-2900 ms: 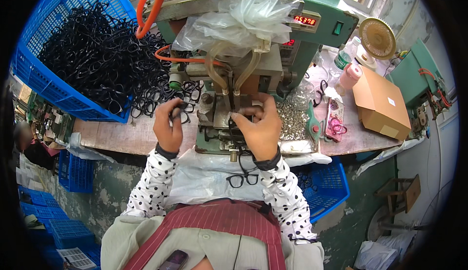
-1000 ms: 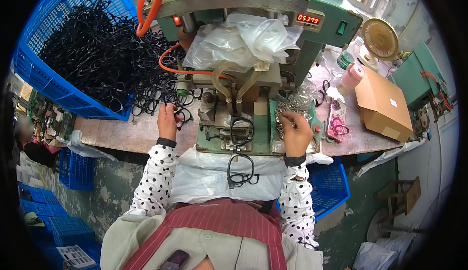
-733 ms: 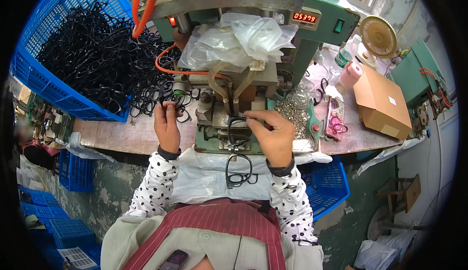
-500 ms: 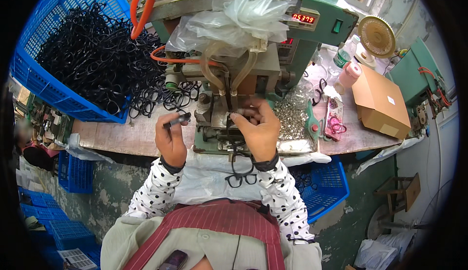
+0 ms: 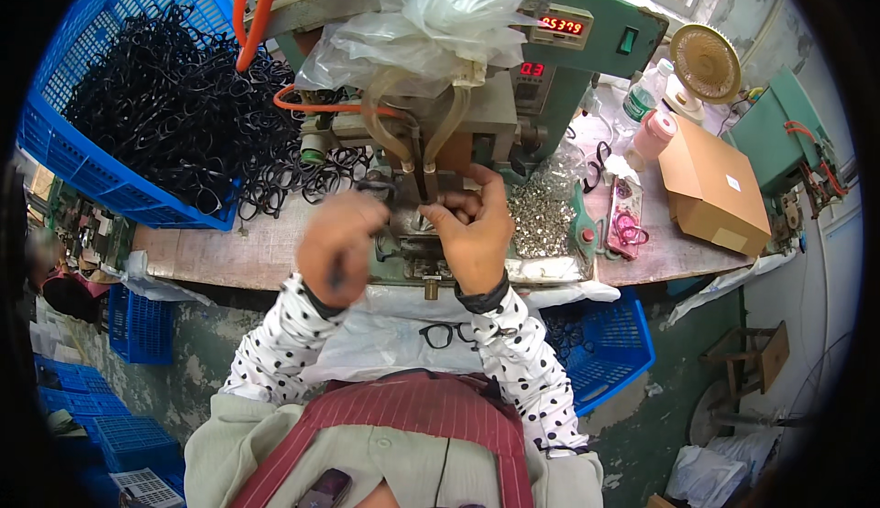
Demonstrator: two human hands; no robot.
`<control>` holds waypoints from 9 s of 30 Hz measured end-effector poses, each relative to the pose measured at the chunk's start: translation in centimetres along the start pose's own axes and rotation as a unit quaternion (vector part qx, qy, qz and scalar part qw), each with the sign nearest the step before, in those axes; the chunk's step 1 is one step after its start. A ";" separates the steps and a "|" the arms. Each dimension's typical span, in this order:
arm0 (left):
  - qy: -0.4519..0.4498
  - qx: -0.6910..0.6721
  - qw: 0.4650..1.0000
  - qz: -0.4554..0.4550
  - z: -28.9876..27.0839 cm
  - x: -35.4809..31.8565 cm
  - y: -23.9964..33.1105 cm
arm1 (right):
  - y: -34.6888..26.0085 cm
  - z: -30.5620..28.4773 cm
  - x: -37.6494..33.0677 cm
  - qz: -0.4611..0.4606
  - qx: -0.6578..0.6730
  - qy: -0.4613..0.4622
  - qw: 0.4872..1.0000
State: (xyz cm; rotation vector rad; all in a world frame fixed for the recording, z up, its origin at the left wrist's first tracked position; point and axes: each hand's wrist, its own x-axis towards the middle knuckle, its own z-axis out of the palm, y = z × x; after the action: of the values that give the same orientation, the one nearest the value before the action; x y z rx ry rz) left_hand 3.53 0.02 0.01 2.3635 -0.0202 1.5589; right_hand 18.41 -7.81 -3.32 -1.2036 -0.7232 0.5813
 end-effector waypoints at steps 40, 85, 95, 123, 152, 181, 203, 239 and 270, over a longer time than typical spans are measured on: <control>-0.343 0.379 0.815 -0.274 -6.9 -11.8 -22.1 | 8.9 -14.3 1.2 -0.132 -0.469 0.210 0.847; -0.175 -0.039 0.980 0.084 3.1 -4.2 0.2 | 6.6 -15.4 2.3 -0.109 -0.492 0.111 0.856; -0.197 -0.002 0.977 0.087 3.0 -4.5 0.3 | 9.0 -14.8 1.6 -0.140 -0.415 0.175 0.882; 0.095 0.042 0.893 -0.438 -4.6 -12.4 -11.0 | 3.3 -8.2 0.7 -0.038 -0.164 0.081 0.982; -0.175 -0.037 0.978 0.105 1.5 -3.3 1.2 | -1.0 -2.2 0.4 0.016 -0.052 0.000 0.999; -0.164 -0.029 0.983 0.073 3.4 -4.8 0.4 | -0.2 -1.3 3.5 -0.233 -0.334 -0.049 0.912; -0.167 -0.023 0.984 0.063 3.1 -4.3 0.7 | 4.4 -16.3 1.2 -0.095 -0.574 0.070 0.811; 0.040 0.268 0.871 -0.409 -6.7 -12.8 -12.8 | 6.6 -10.8 1.6 -0.145 -0.342 0.155 0.915; -0.154 -0.032 0.985 0.070 2.8 -4.0 1.1 | 2.6 -6.9 2.8 -0.135 -0.376 0.161 0.902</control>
State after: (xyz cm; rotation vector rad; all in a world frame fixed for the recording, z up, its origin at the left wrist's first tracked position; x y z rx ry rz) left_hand 4.23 -2.44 -4.32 2.5746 -0.3074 1.2114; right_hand 25.39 -9.28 -6.62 -1.8165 -0.8373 -0.1705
